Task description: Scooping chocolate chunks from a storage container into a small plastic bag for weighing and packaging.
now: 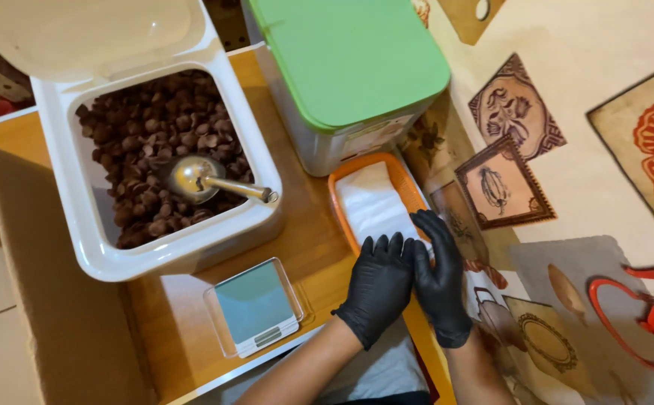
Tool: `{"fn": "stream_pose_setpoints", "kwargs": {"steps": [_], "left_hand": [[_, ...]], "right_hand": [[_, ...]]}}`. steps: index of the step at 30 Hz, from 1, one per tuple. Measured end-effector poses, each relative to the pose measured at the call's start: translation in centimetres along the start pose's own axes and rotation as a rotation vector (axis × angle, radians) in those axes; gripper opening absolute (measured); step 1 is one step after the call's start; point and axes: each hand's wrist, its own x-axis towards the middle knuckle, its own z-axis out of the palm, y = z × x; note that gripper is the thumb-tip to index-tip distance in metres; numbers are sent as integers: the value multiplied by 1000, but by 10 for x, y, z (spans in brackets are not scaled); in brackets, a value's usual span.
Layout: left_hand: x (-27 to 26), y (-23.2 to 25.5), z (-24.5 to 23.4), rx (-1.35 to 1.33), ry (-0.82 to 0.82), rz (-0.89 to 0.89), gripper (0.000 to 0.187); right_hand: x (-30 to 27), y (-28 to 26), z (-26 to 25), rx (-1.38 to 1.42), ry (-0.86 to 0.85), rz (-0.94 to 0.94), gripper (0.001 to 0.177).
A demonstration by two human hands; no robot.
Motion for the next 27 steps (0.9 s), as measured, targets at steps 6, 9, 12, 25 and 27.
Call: {"fn": "stream_pose_setpoints", "kwargs": {"steps": [6,9,12,25,27], "left_hand": [[0,-6,41,28,27,10,35],[4,-1,19,77,31,20,21],[1,0,19,21,52,-2,23],[-12,-17,-91,-391,449,-191,16],[-18,-22,-121,-581,501,-251,16]], "right_hand": [[-4,5,0,44,-4,44,37],[-5,3,-2,62,-6,64,35],[-7,5,-3,97,-14,86,35],[13,-3,-19,110,-24,-204,73],[28,-27,-18,15,-159,-238,64]]}}
